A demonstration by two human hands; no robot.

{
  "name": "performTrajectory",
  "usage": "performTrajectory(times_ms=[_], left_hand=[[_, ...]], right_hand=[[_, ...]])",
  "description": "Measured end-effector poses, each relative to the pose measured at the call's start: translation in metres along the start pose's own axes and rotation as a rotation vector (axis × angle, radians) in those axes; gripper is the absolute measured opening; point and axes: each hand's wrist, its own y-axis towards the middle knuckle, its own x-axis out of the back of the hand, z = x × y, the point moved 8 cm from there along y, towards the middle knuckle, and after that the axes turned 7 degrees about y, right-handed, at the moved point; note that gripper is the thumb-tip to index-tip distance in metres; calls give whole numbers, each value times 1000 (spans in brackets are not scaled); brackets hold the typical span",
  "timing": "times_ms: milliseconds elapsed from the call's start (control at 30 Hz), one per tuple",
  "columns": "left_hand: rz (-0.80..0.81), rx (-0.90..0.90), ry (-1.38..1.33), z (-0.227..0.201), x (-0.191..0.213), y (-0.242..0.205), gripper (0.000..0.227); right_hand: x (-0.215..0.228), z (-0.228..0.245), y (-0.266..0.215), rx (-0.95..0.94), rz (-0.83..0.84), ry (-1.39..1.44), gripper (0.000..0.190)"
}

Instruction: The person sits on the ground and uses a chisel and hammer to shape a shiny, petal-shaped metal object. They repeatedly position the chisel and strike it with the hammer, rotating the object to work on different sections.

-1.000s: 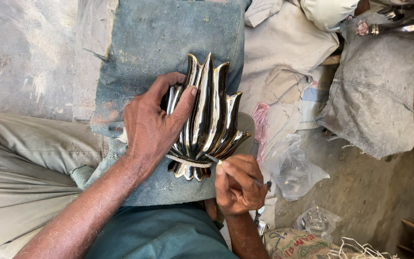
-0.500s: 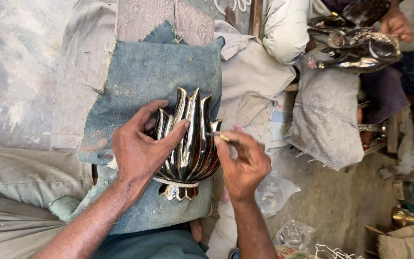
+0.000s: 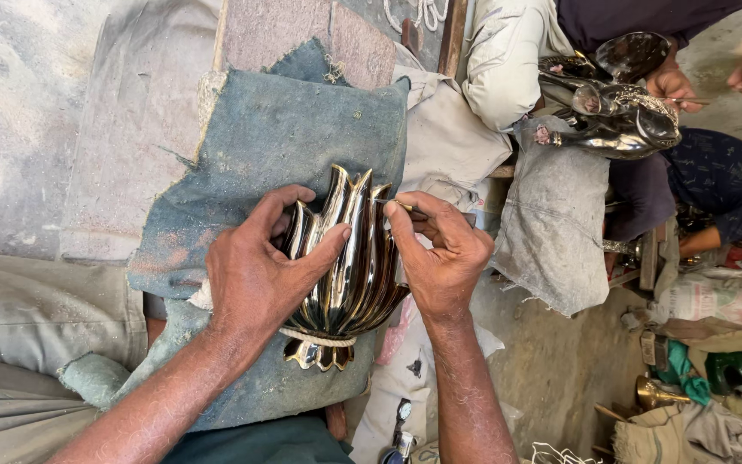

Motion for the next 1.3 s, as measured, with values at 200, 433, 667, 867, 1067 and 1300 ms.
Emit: performTrajectory(times_ms=[200,433,667,867,1067,1300], left_hand=[[-8,-16,-7,-2,2,-1,53],[-9,-8,6,-1,1,-1,52],[-14,-29,16,-3,2,-1,53],[-7,-45,4,-6,5,-2,52],[-15,-56,14,-5,4,-3,52],[-13,-51,7,-6,4,-3,52]], right_hand=[[-4,8,5,24,22,-6,18],[-1,7,1,-11,62,-8,16],[1,12,-6,-56,86,2,16],[3,16,-14,-69,128,-29,16],[8,14,-35,-24,37,35,19],[6,23,-38,90,38,-97,19]])
